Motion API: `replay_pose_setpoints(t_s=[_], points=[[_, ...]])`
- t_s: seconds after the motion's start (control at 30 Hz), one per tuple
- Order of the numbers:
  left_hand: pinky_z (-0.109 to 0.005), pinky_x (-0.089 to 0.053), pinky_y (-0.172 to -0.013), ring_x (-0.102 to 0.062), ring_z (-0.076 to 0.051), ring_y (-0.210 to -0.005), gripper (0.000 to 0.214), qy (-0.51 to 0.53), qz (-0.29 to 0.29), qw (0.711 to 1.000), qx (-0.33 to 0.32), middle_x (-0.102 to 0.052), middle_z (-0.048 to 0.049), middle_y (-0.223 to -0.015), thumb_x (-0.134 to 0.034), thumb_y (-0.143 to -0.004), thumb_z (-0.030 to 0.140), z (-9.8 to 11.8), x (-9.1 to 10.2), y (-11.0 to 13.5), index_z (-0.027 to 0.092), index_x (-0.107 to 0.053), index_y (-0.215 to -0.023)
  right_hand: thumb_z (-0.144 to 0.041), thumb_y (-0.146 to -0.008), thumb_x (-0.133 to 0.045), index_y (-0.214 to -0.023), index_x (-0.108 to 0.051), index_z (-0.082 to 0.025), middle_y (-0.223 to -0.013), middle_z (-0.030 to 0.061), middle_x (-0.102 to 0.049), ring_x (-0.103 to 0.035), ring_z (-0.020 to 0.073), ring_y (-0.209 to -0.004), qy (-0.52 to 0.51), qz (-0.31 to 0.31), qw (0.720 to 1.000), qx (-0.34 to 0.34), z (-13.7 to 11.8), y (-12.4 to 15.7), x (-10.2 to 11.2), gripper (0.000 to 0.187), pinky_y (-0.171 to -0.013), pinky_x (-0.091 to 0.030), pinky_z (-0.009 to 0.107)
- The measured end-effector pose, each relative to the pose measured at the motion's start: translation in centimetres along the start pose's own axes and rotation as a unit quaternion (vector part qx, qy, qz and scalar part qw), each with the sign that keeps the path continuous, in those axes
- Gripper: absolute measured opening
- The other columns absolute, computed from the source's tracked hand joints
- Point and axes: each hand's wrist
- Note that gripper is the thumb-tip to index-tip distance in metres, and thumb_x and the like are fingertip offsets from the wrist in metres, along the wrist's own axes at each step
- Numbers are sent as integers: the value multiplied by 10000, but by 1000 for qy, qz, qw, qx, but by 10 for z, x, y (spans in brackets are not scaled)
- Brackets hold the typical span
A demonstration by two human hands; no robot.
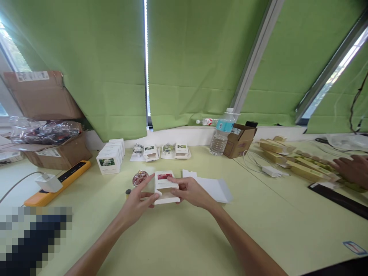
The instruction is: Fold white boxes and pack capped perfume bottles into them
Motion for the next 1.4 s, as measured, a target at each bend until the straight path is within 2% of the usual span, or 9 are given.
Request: replay_pose_setpoints(t_s=[0.23, 0.47, 0.63, 0.73, 0.83, 0.9, 0.97, 1.1, 1.4], points=[[-339, -587, -649, -654, -257, -907, 436, -7, -18, 1000, -10, -316, -69, -1485, -694, -715, 397, -1, 0, 0, 265, -653, -1128, -391, -835, -556, -1308, -519, -248, -651, -2, -630, -549, 138, -574, 42, -38, 998, 38, -4, 2, -3, 496, -529, -414, 241], [-338, -546, -775, -653, -246, -938, 323, -6, 0, 1000, -26, -479, -56, -1385, -682, -731, 379, -1, 3, -3, 253, -699, -1028, -421, -852, -531, -1342, -476, -236, -670, 1, -625, -516, 129, -598, 70, -52, 995, 42, -5, 5, -2, 527, -574, -420, 249], [-350, -552, -777, -650, -243, -922, 337, 3, -19, 999, -26, -517, -68, -1346, -657, -754, 390, -4, 1, -4, 230, -686, -1049, -526, -872, -464, -1327, -498, -231, -644, 14, -636, -586, 155, -607, 40, -80, 996, 14, -9, 6, 4, 543, -597, -471, 278], [-373, -569, -772, -654, -227, -888, 353, 17, -22, 999, -16, -508, -64, -1350, -643, -763, 410, -5, -1, -4, 224, -670, -1062, -561, -878, -428, -1299, -532, -204, -596, 18, -615, -588, 162, -580, 42, -32, 999, 9, -13, 6, 10, 562, -594, -478, 294], [-385, -580, -772, -651, -232, -917, 372, 29, -9, 1000, -8, -488, -67, -1367, -646, -758, 427, -4, -2, -3, 222, -662, -1068, -542, -807, -568, -1172, -637, -245, -855, 55, -652, -605, 186, -773, 77, 33, 994, 72, -19, 8, 15, 476, -720, -485, 318], [-393, -583, -770, -654, -237, -924, 385, 40, -1, 999, -6, -469, -73, -1382, -658, -747, 431, -2, -3, -2, 221, -661, -1069, -495, -731, -680, -1105, -670, -297, -1138, 58, -590, -565, 228, -1006, 88, 20, 988, 127, -24, 11, 15, 422, -867, -456, 351], [-404, -582, -772, -663, -238, -911, 393, 52, 2, 999, -6, -464, -77, -1387, -673, -732, 432, -1, -4, -2, 223, -664, -1064, -450, -687, -736, -1079, -678, -329, -1248, 38, -532, -500, 252, -1139, 86, -10, 982, 169, -27, 13, 12, 415, -967, -404, 387], [-417, -579, -782, -671, -243, -901, 393, 62, 2, 998, -4, -479, -79, -1374, -679, -726, 434, -1, -4, -2, 234, -668, -1065, -377, -713, -736, -1050, -691, -339, -1258, 30, -547, -464, 245, -1196, 69, -46, 972, 219, -28, 14, 2, 342, -1007, -380, 396], [-426, -586, -789, -634, -273, -987, 433, 50, -12, 999, -10, -469, -94, -1381, -621, -779, 446, -2, -3, -2, 199, -634, -1134, -293, -779, -687, -1091, -669, -341, -1196, 29, -611, -520, 227, -1149, 92, -4, 966, 242, -17, 10, -5, 316, -968, -428, 390]])
Point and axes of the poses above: each hand's wrist, its own y-axis away from the middle knuckle, its own x-axis out of the back of the hand, z = x × y
